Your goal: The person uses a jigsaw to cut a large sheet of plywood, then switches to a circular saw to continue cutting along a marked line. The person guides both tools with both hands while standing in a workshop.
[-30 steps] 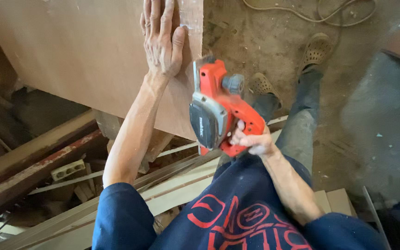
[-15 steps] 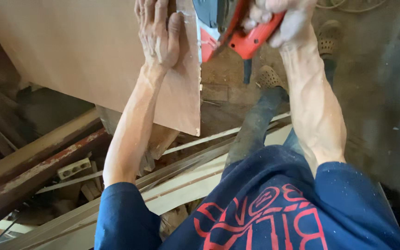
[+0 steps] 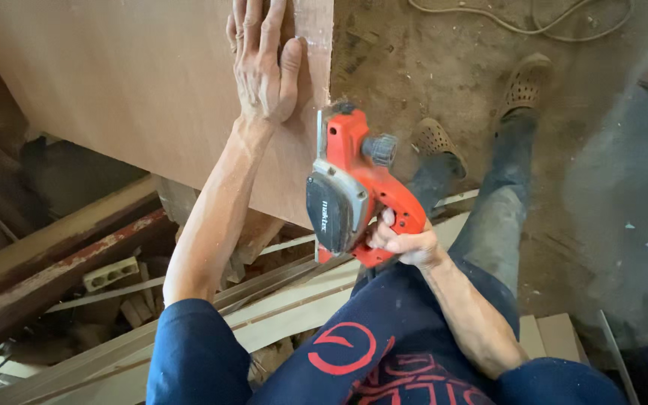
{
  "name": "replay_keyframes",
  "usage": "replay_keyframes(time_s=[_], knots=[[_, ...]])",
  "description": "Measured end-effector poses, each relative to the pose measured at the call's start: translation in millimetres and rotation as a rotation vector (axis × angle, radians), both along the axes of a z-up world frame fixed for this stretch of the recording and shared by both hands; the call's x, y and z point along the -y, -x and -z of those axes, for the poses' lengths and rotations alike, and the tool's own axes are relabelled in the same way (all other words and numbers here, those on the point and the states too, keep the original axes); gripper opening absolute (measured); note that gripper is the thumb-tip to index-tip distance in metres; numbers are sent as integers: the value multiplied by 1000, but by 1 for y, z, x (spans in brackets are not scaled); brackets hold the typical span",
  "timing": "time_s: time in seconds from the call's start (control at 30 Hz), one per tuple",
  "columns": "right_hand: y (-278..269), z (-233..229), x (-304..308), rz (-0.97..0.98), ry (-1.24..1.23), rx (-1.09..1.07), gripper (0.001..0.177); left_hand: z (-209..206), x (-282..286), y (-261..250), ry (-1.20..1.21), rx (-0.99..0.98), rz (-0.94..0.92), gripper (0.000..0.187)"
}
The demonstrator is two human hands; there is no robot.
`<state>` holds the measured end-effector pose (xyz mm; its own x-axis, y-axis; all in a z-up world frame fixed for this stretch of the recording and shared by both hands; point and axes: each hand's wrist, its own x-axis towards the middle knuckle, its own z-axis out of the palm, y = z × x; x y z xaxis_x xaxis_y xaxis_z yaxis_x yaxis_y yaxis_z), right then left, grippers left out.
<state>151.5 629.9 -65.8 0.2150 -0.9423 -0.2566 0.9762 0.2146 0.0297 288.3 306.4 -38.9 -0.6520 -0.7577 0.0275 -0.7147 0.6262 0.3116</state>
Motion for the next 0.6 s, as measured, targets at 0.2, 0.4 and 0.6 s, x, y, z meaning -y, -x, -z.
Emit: replay_keyframes(time_s=[0.2, 0.4, 0.6], knots=[[24, 5, 44, 65, 74, -68, 51, 0, -3, 2, 17, -5, 0, 53], [85, 22, 129, 136, 57, -444, 49, -5, -4, 6, -33, -32, -33, 42], [129, 34, 135, 299, -31, -233, 31, -5, -2, 3, 3, -132, 17, 39]])
